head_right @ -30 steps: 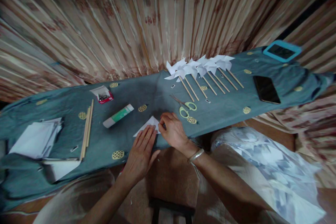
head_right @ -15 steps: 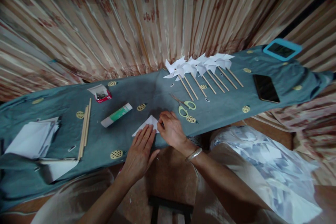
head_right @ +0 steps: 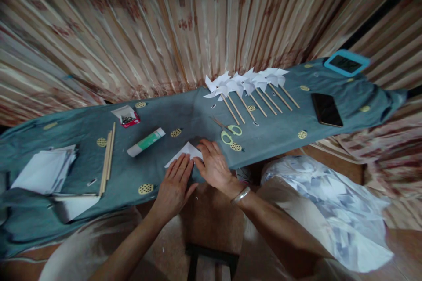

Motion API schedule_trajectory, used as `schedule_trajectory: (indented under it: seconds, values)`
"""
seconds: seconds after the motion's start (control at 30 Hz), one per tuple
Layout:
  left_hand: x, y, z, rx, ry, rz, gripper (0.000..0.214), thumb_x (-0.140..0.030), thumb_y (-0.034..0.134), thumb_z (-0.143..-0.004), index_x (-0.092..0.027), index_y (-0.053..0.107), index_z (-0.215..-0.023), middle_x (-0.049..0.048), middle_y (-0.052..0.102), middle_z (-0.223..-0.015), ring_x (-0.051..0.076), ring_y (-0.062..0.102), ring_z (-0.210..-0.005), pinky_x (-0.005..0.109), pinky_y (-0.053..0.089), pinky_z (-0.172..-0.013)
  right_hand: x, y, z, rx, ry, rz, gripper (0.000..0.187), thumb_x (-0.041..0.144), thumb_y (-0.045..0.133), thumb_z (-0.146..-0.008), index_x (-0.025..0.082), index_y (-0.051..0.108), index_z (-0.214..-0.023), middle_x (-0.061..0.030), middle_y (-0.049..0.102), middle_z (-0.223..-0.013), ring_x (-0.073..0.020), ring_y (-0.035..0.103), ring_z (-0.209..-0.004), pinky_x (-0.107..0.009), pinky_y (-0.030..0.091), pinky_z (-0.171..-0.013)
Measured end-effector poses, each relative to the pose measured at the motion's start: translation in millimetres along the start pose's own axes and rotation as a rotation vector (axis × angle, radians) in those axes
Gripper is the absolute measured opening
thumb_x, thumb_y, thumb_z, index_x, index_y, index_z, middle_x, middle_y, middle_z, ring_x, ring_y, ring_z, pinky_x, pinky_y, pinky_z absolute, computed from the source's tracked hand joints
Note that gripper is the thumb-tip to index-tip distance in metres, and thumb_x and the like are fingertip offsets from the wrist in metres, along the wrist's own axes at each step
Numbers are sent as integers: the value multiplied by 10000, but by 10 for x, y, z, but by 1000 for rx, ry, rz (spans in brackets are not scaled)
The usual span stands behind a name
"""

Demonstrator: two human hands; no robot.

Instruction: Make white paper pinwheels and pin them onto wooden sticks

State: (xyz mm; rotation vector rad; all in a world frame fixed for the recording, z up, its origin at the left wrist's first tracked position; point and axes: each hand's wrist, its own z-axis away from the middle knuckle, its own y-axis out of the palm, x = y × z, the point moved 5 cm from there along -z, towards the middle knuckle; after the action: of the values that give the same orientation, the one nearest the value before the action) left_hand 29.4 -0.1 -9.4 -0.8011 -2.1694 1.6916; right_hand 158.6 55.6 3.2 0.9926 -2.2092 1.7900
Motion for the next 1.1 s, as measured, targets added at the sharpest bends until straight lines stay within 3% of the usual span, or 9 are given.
schedule_trajectory:
  seconds: [0.13, 0.27, 0.47, 0.77, 0.93, 1.0, 1.1]
  values:
    - [5, 2, 10, 7, 12, -20, 581, -303, 557, -917, -27, 415, -1408, 253, 454, -1476, 350, 388, -1409, 512, 392, -1121, -20, 27, 56, 5, 49, -3, 383, 294, 508, -938, 95, 568, -1259, -207, 546, -1381, -332, 507, -1243, -508, 436, -1036]
    - [140, -50, 133, 6, -8, -24, 597, -269, 572, -904, -31, 394, -1422, 252, 450, -1479, 343, 385, -1412, 503, 400, -1116, -92, -16, 106, 11, 109, -2, 433, 264, 515, -928, 67, 541, -1313, -219, 502, -1430, -345, 463, -1304, -516, 407, -1071]
    - [407, -206, 396, -41, -49, -65, 583, -268, 539, -926, -68, 362, -1444, 249, 504, -1433, 343, 454, -1366, 506, 457, -1060, -239, -63, 201, 0, 126, -66, 406, 217, 486, -920, 88, 557, -1298, -218, 488, -1438, -322, 441, -1352, -515, 364, -1127]
    - [499, -304, 630, -145, -129, 47, 556, -300, 527, -943, -135, 370, -1451, 232, 509, -1428, 355, 461, -1358, 557, 473, -1035, -368, -147, 222, -67, 101, -195, 385, 195, 357, -956, 149, 569, -1275, -189, 549, -1387, -263, 499, -1325, -521, 379, -1125]
    - [491, -360, 408, -245, -251, 178, 570, -297, 527, -945, -191, 343, -1473, 194, 482, -1456, 319, 422, -1389, 548, 421, -1086, -255, -121, 88, -35, 118, -253, 319, 345, 571, -906, 175, 629, -1170, -178, 563, -1379, -279, 513, -1312, -498, 394, -1099]
    - [451, -344, 226, -271, -254, 213, 608, -288, 560, -924, -178, 329, -1476, 194, 491, -1442, 313, 444, -1366, 527, 419, -1087, -190, -80, 47, 18, 115, -268, 250, 312, 668, -838, 175, 666, -1047, -177, 540, -1406, -289, 500, -1325, -495, 394, -1092]
    - [383, -294, -48, -256, -245, 255, 579, -234, 554, -913, -185, 356, -1455, 167, 558, -1376, 294, 526, -1270, 496, 449, -1037, -99, -55, 26, 59, 97, -294, 109, 210, 661, -821, 161, 672, -918, -178, 565, -1379, -274, 528, -1299, -465, 411, -1077]
